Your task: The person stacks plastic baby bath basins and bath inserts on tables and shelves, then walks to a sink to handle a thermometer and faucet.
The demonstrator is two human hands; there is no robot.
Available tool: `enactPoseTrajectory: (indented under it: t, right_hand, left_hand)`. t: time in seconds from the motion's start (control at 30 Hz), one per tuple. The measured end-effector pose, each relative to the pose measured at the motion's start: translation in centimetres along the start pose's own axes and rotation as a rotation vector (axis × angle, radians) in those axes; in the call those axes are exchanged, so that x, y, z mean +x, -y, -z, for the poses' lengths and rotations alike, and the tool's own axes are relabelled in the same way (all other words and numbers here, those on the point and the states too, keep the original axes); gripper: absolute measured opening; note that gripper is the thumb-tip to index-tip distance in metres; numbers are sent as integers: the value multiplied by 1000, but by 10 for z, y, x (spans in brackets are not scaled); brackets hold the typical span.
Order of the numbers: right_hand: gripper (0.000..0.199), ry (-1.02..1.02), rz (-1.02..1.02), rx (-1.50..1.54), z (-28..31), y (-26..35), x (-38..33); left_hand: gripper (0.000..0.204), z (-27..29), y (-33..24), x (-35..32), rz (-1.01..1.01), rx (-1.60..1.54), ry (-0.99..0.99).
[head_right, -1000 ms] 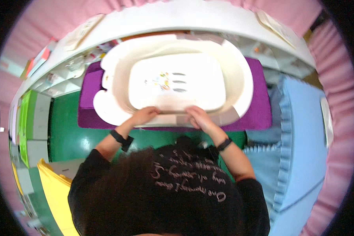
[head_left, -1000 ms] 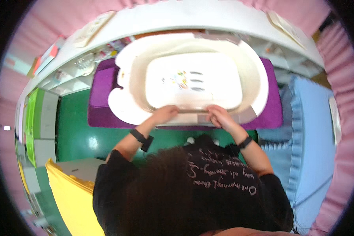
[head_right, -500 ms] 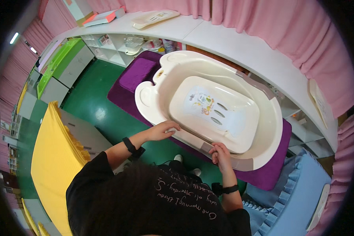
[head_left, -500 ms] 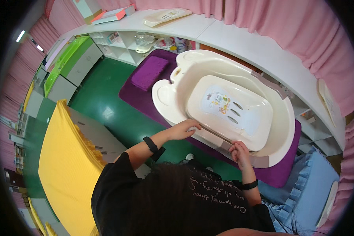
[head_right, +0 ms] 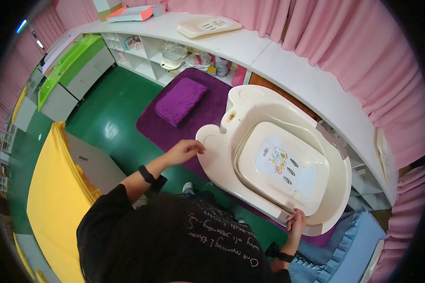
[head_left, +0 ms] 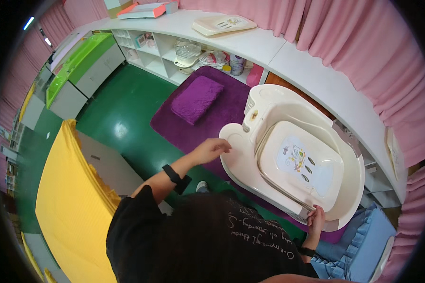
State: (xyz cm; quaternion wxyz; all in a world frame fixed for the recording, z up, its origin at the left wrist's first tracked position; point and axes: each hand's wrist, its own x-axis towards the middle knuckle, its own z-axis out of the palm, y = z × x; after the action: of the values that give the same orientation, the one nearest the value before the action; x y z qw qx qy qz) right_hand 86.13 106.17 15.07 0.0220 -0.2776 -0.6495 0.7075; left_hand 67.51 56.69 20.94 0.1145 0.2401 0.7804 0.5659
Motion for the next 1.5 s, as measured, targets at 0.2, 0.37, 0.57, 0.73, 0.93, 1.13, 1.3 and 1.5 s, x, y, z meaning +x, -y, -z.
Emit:
enactPoseTrajectory:
  t: [0.2, 0.37, 0.57, 0.73, 0.93, 1.13, 1.3, 1.5]
  right_hand:
    - [24, -422, 27, 196, 2, -27, -1]
    - [24, -499, 62, 179, -14, -31, 2]
    - [26, -606, 6, 275, -2, -41, 7]
    - [22, -784, 152, 159, -37, -33, -7]
    - [16, -872, 174, 122, -116, -18, -41]
    - [19, -910, 203, 81, -240, -3, -51]
    - [41, -785, 70, 65, -336, 40, -13]
    - [39, -910, 77, -123, -342, 25, 5]
  left_hand:
    - [22, 120, 45, 43, 81, -229, -151]
    - [20, 223, 78, 96, 119, -578, -449]
    - [17, 299, 98, 180, 351, -860, -568]
    - [12, 334, 123, 252, 401, -594, -446]
    - [13, 406, 217, 354, 532, -554, -536]
    - [21, 462, 268, 443, 425, -692, -690]
    - [33, 502, 288, 518, 278, -796, -683]
    - [41, 517, 311, 567, 150, -1021, -677]
